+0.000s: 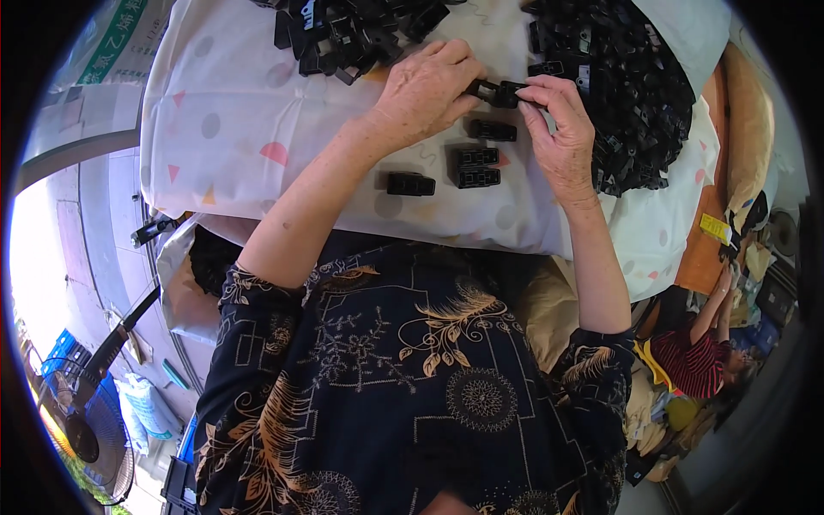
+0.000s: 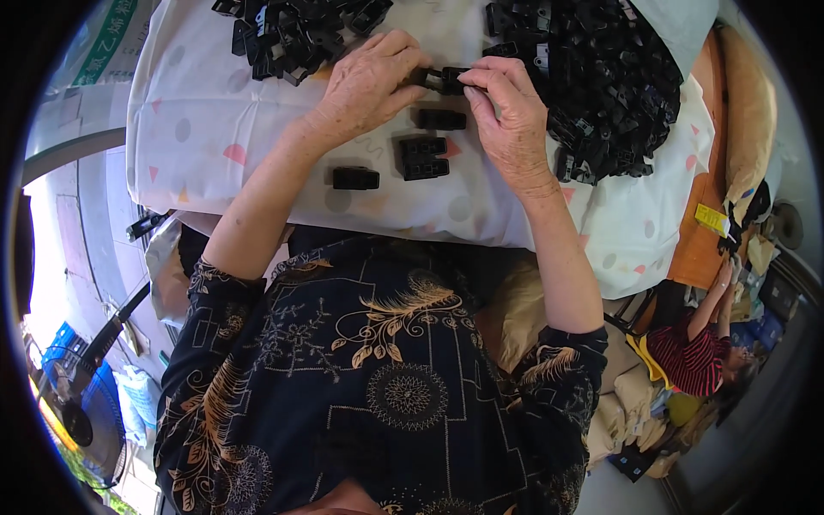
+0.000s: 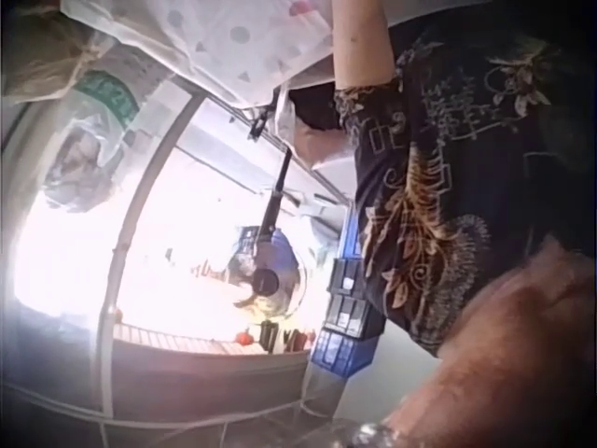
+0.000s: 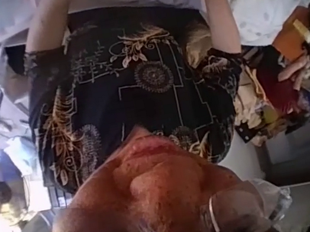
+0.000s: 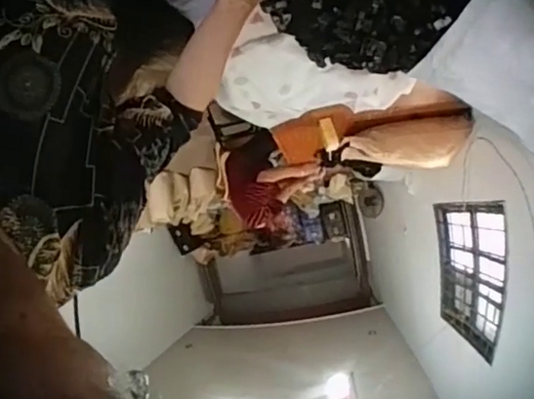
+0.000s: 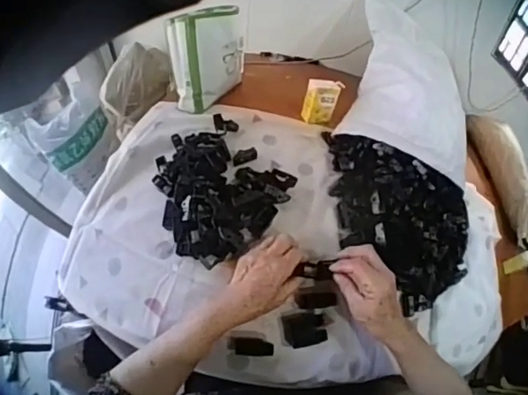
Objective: Sorting small black plastic components into piles on a cloth-covered table.
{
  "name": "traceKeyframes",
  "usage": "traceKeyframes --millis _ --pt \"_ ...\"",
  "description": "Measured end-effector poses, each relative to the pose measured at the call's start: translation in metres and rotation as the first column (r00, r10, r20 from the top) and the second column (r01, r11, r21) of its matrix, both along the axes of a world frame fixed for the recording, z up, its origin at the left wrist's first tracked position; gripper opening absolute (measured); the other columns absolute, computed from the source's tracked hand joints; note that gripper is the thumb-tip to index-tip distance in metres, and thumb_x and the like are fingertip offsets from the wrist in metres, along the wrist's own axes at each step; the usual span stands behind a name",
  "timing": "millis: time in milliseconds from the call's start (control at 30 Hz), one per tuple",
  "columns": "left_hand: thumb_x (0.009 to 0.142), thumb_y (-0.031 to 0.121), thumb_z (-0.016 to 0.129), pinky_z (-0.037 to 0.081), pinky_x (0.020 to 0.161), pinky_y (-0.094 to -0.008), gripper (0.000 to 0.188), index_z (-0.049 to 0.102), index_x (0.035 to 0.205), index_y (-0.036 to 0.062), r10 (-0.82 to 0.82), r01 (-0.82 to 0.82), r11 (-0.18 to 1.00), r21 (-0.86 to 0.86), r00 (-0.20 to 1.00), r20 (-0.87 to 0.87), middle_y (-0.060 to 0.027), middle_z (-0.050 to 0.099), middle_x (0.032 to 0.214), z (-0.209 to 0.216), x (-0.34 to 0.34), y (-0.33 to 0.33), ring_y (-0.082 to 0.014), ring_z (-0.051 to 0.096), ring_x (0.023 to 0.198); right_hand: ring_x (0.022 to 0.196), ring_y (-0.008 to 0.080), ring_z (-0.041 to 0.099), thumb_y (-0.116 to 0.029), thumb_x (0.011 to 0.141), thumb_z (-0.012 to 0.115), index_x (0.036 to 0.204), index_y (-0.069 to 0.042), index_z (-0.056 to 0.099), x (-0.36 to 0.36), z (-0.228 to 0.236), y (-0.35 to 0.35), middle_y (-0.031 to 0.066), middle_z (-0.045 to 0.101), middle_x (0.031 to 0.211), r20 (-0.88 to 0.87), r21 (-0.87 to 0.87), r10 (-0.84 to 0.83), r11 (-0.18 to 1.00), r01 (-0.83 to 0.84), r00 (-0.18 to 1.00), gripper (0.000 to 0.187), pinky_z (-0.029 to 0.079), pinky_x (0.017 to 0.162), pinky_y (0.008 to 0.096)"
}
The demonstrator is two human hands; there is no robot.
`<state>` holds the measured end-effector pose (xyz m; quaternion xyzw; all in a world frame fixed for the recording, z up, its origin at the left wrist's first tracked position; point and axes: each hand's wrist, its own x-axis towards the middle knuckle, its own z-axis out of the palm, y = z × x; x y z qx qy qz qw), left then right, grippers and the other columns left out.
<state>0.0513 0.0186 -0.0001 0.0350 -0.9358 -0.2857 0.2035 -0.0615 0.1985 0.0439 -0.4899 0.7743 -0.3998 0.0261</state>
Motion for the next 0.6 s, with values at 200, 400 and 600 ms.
traceKeyframes --millis 200,400,600 --pt "0.078 0.016 0.074 0.050 0.091 -0.0387 0.036 0.065 0.112 0.0106 0.005 -0.006 0.999 0.032 1.000 0.018 -0.0056 0.057 0.107 -0.002 0.001 -0.001 -0.0270 0.058 0.106 0.090 0.0204 0.064 0.008 0.083 0.069 0.106 -0.005 0.071 0.003 -0.006 -0.011 0.0083 0.065 0.103 -0.091 0.008 0.090 0.996 -0.089 0.992 0.027 0.053 0.080 0.0290" --pt "0.077 0.015 0.074 0.050 0.090 -0.0387 0.034 0.064 0.110 0.0097 0.020 -0.020 1.000 0.020 1.000 -0.017 -0.0061 0.057 0.108 -0.002 0.001 0.000 -0.0277 0.058 0.106 0.097 0.0245 0.063 0.008 0.079 0.070 0.111 -0.007 0.073 -0.001 -0.024 -0.004 0.0077 0.066 0.105 -0.291 0.054 0.139 0.990 -0.129 0.947 0.036 0.052 0.082 0.0320" --pt "0.078 0.015 0.074 0.050 0.089 -0.0391 0.032 0.064 0.109 0.0098 0.000 0.000 1.000 0.028 1.000 -0.012 -0.0062 0.057 0.108 -0.002 0.001 -0.004 -0.0281 0.059 0.105 0.111 0.0286 0.061 0.006 0.079 0.065 0.117 -0.011 0.072 -0.005 -0.030 -0.001 0.0055 0.066 0.112 -0.489 0.137 0.160 0.985 -0.106 0.857 0.042 0.047 0.094 0.0374"
